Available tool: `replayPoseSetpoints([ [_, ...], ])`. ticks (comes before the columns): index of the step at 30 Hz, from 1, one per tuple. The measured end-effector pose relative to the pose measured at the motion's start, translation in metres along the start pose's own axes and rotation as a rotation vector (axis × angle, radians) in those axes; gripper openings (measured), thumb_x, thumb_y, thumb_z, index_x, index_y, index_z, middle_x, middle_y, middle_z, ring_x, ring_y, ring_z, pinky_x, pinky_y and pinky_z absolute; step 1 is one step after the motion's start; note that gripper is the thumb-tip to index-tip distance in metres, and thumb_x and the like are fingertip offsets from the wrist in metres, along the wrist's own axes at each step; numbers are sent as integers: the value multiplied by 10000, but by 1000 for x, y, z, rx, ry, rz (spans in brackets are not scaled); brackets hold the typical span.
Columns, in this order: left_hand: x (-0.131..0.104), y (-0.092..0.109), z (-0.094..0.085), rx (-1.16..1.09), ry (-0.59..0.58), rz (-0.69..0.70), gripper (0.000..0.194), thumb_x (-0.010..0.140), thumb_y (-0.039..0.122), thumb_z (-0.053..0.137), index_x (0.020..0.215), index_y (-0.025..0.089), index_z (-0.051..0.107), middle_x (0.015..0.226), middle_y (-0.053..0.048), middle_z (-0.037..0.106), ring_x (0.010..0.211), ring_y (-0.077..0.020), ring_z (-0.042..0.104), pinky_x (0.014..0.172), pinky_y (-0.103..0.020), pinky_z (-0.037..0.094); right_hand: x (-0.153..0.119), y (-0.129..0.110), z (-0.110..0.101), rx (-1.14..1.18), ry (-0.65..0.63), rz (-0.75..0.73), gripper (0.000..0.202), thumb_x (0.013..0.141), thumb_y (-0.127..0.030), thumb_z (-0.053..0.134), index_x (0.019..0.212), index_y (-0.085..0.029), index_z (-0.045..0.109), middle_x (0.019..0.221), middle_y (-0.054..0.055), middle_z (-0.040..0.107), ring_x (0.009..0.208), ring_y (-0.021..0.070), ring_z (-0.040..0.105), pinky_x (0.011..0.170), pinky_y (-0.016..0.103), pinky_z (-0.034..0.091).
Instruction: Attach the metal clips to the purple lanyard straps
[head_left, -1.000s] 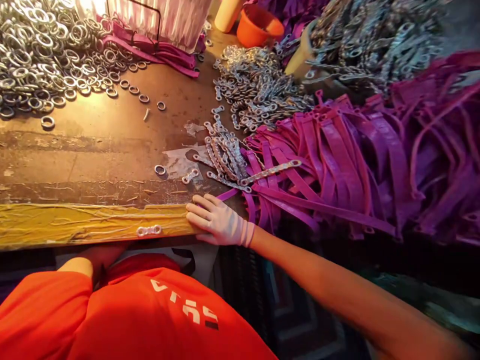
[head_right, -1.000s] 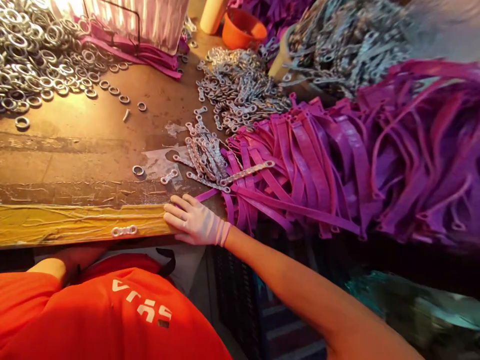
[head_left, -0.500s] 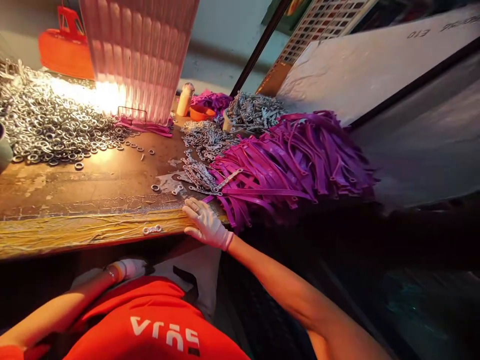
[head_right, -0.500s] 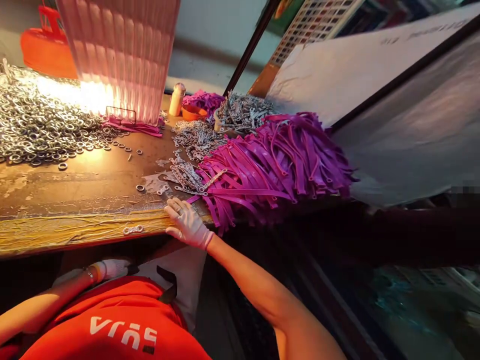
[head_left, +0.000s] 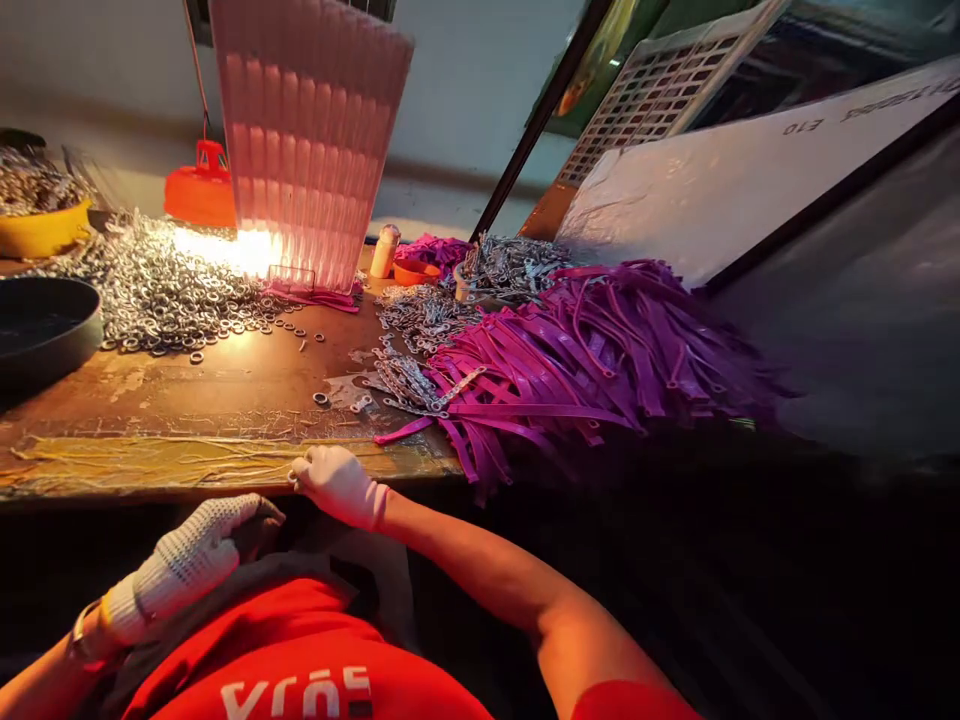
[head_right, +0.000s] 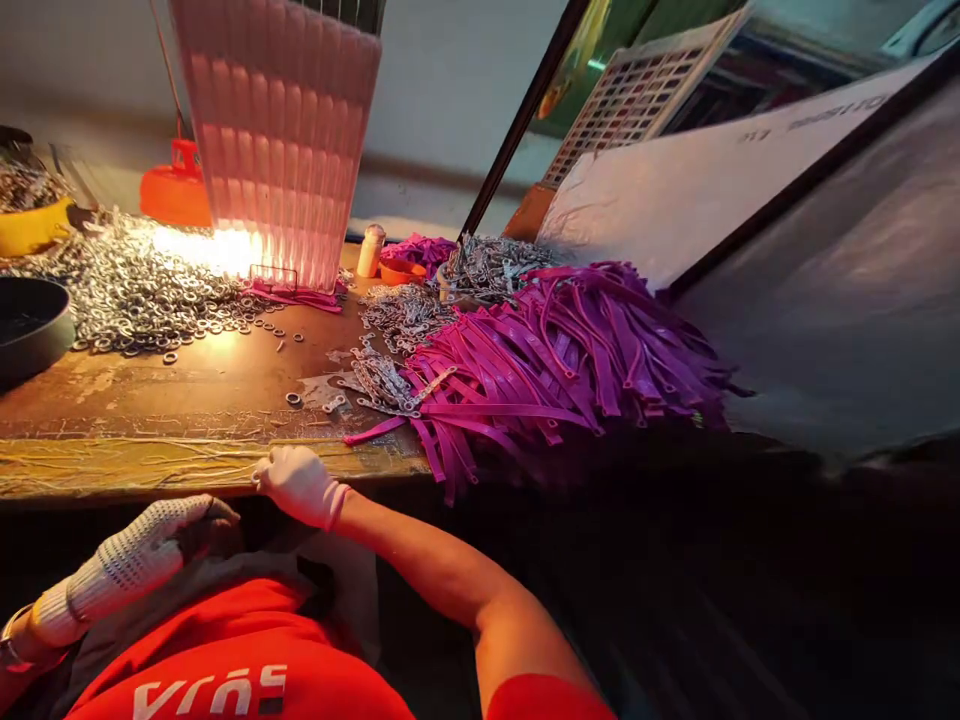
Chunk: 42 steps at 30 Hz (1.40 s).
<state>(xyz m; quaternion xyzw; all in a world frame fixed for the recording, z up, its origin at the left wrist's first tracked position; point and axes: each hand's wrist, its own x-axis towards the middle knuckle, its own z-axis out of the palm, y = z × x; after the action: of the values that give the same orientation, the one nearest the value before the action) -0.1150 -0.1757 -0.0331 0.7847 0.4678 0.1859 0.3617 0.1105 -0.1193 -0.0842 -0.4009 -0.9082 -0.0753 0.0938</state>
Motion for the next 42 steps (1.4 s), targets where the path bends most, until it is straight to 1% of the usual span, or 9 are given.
replayPoseSetpoints([
  [4,67,-8,1,202,194,204,369,953,383,452,1135,192,710,1096,-101,744,1026,-247,683,934,-374,534,-4,4,3,-23,50,-62,234,1026,-318,445,980,-156,606,831,68,623,703,185,543,598,295,339],
  [10,184,-30,26,635,-26,328,626,920,330,497,1503,114,426,1609,-164,329,1504,-311,252,1230,-523,176,-34,31,-10,-7,99,45,187,997,-258,465,891,-178,596,817,54,616,702,181,533,604,301,315],
  [14,233,-47,-34,761,126,15,677,915,538,496,1432,102,493,1537,-174,453,1435,-330,382,1191,-491,266,-59,53,-11,105,120,185,101,953,-256,543,979,-195,619,860,39,626,774,189,552,668,302,349],
  [18,259,-59,-88,812,299,-111,629,978,468,350,1285,-45,546,1333,-267,603,1338,-424,460,1095,-618,332,-69,77,-8,184,117,342,161,871,-174,603,1027,-199,634,934,47,638,858,200,564,744,304,385],
  [20,259,-58,-75,827,295,-47,628,943,436,431,1376,-14,497,1420,-250,545,1422,-406,359,1167,-593,242,-71,92,-8,199,113,383,189,849,-147,609,1029,-199,637,958,53,642,885,202,563,772,307,392],
  [28,269,-7,63,711,75,347,782,869,360,552,1566,110,304,1632,-189,259,1517,-381,166,1227,-555,167,-100,118,-27,208,133,436,170,891,-201,620,1060,-209,632,936,38,658,857,196,570,760,314,395],
  [33,297,38,78,525,214,545,744,851,280,565,1539,113,337,1570,-207,372,1491,-388,243,1205,-586,215,-131,101,-35,229,230,640,115,956,-243,574,1035,-207,649,897,43,680,813,202,611,736,314,433],
  [37,294,62,80,416,152,815,554,805,211,588,1359,189,568,1378,-161,580,1306,-349,485,1090,-548,406,-145,104,-39,289,372,839,156,1005,-256,517,1033,-207,663,877,49,711,813,196,662,756,297,475],
  [42,322,82,101,380,66,871,438,803,169,619,1237,206,668,1297,-133,632,1248,-324,515,1080,-543,409,-110,138,-62,269,609,845,200,1030,-264,483,1082,-193,662,949,56,750,867,169,697,815,255,500],
])
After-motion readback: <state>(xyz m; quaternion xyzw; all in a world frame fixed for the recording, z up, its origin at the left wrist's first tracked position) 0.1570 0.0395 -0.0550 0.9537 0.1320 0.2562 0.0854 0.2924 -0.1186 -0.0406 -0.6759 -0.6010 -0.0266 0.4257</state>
